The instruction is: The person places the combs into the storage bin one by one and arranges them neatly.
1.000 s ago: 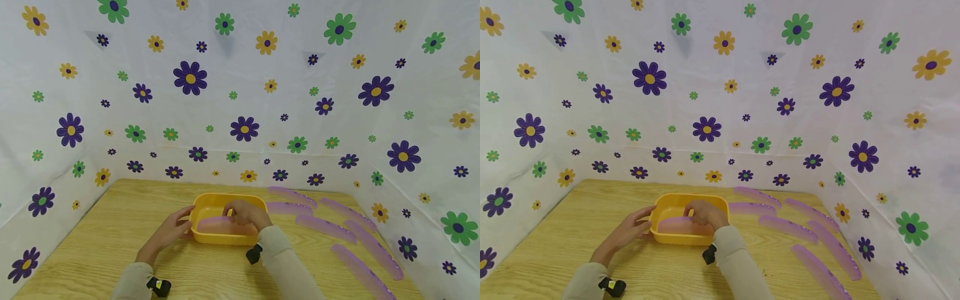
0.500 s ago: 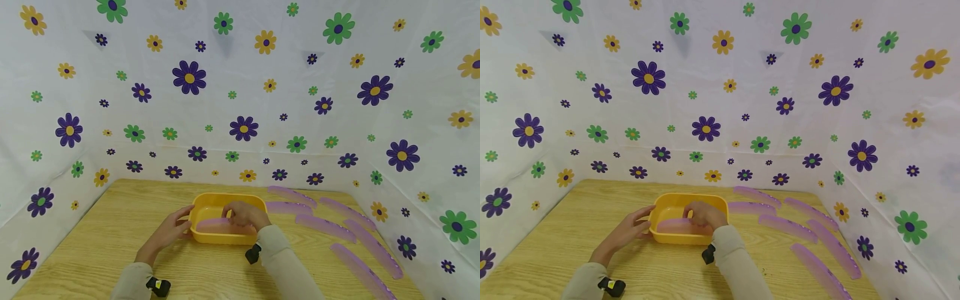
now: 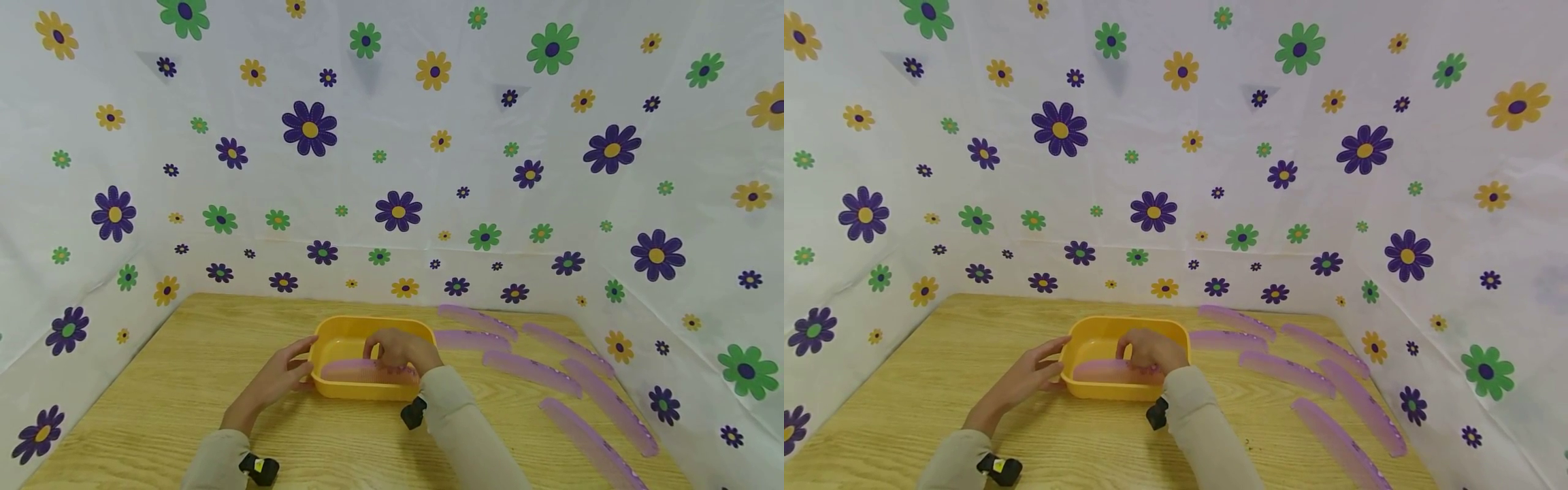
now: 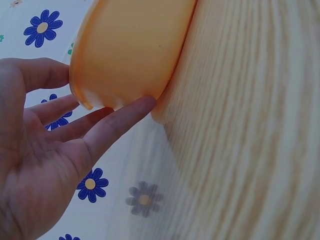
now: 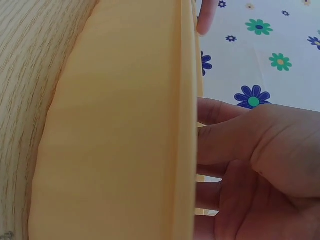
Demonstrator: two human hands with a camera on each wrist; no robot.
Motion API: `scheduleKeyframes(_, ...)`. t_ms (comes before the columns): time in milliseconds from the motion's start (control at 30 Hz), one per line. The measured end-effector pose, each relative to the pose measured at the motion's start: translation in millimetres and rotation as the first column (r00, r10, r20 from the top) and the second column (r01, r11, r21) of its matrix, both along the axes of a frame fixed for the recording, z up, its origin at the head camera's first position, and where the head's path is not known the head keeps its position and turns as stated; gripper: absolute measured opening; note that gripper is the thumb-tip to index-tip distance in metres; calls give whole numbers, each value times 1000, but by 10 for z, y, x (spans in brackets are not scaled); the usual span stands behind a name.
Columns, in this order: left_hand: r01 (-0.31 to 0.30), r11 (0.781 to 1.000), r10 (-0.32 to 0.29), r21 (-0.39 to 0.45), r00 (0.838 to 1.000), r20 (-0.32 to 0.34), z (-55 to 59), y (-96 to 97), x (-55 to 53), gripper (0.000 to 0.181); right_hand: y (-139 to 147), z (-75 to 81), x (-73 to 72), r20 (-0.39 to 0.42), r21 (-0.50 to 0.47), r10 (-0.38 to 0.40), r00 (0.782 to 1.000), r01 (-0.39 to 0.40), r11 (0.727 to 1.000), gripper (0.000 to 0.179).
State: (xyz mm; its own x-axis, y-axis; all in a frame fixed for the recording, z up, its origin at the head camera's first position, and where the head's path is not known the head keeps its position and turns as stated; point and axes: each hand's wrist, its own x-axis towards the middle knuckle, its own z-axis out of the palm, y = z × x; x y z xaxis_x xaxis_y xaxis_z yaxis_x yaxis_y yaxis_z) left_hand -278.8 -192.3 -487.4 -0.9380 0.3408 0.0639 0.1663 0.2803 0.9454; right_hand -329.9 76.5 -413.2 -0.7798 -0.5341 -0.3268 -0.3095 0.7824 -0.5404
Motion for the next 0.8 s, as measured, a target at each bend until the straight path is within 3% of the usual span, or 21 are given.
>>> scheduleKeyframes(333, -2, 1000, 2, 0, 1000, 5, 11, -2, 12, 60, -18, 22, -9, -14, 64, 21, 1000, -20, 998, 30)
scheduleKeyframes(800, 0, 1000, 0, -16, 1000, -10, 15, -4, 19, 60, -44, 63, -31, 17, 73, 4, 1000, -5, 997, 37)
